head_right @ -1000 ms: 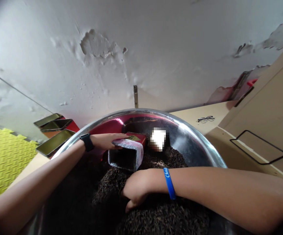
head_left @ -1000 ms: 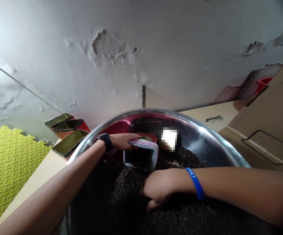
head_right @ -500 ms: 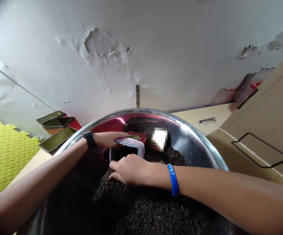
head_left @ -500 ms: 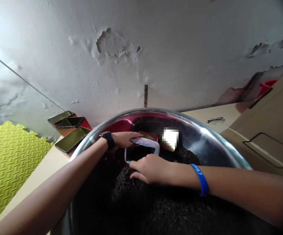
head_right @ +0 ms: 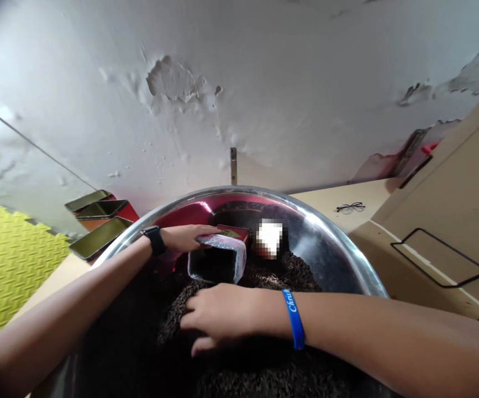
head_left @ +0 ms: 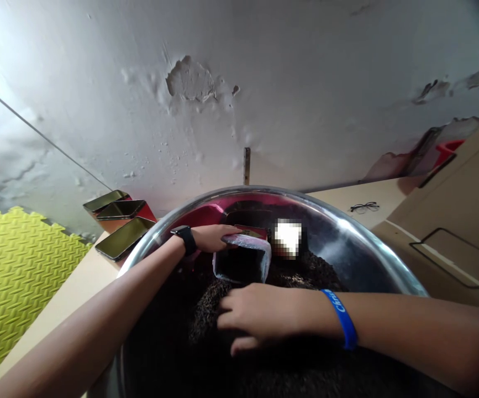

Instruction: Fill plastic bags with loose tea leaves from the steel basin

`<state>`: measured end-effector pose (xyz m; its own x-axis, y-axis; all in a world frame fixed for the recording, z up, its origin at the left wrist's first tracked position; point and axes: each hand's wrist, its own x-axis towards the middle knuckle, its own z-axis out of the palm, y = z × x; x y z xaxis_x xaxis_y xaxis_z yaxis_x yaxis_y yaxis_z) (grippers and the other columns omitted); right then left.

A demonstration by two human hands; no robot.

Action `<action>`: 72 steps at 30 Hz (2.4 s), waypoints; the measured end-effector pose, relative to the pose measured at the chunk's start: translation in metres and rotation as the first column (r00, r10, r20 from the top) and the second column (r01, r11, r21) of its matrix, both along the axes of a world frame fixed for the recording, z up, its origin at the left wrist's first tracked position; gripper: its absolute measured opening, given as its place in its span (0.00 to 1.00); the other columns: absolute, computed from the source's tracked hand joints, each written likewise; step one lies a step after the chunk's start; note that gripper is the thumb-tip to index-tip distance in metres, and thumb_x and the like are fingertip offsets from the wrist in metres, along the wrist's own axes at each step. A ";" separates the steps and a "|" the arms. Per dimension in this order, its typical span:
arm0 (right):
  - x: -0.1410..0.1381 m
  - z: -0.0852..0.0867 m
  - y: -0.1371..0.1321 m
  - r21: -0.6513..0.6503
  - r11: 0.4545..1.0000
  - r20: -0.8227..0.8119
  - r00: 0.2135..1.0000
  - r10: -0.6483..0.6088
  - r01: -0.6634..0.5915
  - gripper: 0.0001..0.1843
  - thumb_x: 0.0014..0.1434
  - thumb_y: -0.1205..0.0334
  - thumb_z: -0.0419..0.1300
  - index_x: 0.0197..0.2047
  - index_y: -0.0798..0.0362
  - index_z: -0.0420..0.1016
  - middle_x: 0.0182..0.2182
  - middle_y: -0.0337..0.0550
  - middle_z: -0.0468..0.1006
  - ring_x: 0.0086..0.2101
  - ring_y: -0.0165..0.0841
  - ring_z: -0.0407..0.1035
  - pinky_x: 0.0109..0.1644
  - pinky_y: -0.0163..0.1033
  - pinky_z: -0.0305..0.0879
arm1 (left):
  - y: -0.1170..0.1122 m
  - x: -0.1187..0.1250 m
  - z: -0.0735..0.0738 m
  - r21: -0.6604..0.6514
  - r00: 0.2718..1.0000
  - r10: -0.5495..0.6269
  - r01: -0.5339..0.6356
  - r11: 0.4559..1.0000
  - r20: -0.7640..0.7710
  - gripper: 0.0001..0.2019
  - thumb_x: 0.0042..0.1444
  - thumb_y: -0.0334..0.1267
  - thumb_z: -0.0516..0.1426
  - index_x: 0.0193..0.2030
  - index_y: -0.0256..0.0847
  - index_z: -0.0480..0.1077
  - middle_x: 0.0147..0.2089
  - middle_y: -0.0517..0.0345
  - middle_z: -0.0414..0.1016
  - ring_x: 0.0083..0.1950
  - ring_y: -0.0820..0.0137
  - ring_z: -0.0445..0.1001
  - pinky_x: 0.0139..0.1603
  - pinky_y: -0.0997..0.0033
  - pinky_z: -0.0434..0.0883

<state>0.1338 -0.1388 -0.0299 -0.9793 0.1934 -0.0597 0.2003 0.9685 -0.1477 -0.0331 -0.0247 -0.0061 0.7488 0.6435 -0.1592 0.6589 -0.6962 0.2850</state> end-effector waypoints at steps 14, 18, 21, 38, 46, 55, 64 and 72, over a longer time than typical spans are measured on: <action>-0.012 -0.012 -0.009 -0.353 0.936 0.499 0.845 0.192 -0.005 0.37 0.44 0.48 0.60 0.55 0.57 0.61 0.37 0.49 0.75 0.32 0.36 0.68 0.27 0.35 0.58 | 0.001 0.002 0.001 -0.026 0.998 0.041 -0.040 0.999 0.040 0.25 0.54 0.41 0.49 0.60 0.47 0.55 0.57 0.56 0.63 0.52 0.66 0.65 0.51 0.70 0.60; -0.008 -0.002 -0.010 -0.282 0.959 0.442 0.884 0.153 -0.026 0.28 0.50 0.49 0.55 0.52 0.55 0.65 0.35 0.46 0.75 0.30 0.34 0.68 0.25 0.35 0.54 | 0.001 0.001 0.008 0.036 0.986 0.122 -0.127 0.991 0.114 0.17 0.54 0.45 0.48 0.48 0.44 0.68 0.43 0.57 0.73 0.40 0.67 0.70 0.40 0.73 0.63; -0.002 0.005 -0.006 -0.237 0.971 0.358 0.927 0.107 -0.020 0.26 0.51 0.47 0.53 0.49 0.54 0.67 0.34 0.46 0.75 0.30 0.34 0.68 0.25 0.35 0.53 | 0.002 -0.004 0.014 0.085 0.953 0.253 -0.269 0.959 0.166 0.19 0.54 0.50 0.47 0.32 0.38 0.72 0.28 0.57 0.72 0.28 0.71 0.67 0.29 0.74 0.60; 0.007 0.021 -0.001 -0.135 0.991 0.242 0.970 0.024 0.009 0.24 0.55 0.45 0.49 0.49 0.52 0.64 0.34 0.47 0.75 0.30 0.35 0.68 0.28 0.36 0.54 | 0.027 -0.012 -0.006 -0.032 0.782 0.510 -0.536 0.844 0.357 0.16 0.47 0.48 0.52 0.25 0.36 0.70 0.21 0.60 0.64 0.22 0.75 0.59 0.22 0.75 0.54; 0.011 0.030 0.007 -0.151 0.981 0.067 0.991 -0.114 0.123 0.19 0.57 0.48 0.48 0.44 0.52 0.63 0.37 0.45 0.74 0.33 0.35 0.68 0.32 0.36 0.57 | 0.024 -0.007 -0.006 0.087 0.815 0.494 -0.539 0.838 0.303 0.17 0.50 0.48 0.50 0.25 0.36 0.70 0.22 0.59 0.67 0.25 0.72 0.63 0.25 0.74 0.55; 0.012 0.029 0.024 -0.081 0.912 -0.180 0.894 -0.411 0.402 0.22 0.60 0.47 0.39 0.41 0.54 0.63 0.33 0.46 0.73 0.33 0.34 0.67 0.32 0.35 0.55 | -0.007 -0.001 0.021 0.246 0.952 0.230 -0.276 0.929 0.201 0.20 0.53 0.51 0.49 0.23 0.37 0.68 0.20 0.59 0.64 0.21 0.76 0.58 0.22 0.74 0.52; 0.019 0.008 0.050 0.262 0.765 -0.197 0.808 -0.555 0.589 0.19 0.58 0.52 0.45 0.43 0.57 0.66 0.36 0.50 0.71 0.35 0.38 0.66 0.36 0.40 0.57 | -0.010 0.003 0.018 0.294 0.988 0.022 -0.066 0.953 0.151 0.19 0.54 0.51 0.48 0.26 0.38 0.69 0.22 0.58 0.67 0.22 0.76 0.59 0.25 0.73 0.53; 0.008 0.020 0.022 0.147 0.929 -0.231 0.925 -0.301 0.339 0.16 0.60 0.54 0.44 0.35 0.55 0.67 0.31 0.44 0.70 0.32 0.32 0.64 0.35 0.37 0.57 | -0.008 0.001 0.018 0.266 0.978 0.082 -0.133 0.955 0.194 0.21 0.54 0.53 0.48 0.25 0.37 0.68 0.21 0.60 0.66 0.22 0.77 0.57 0.23 0.74 0.52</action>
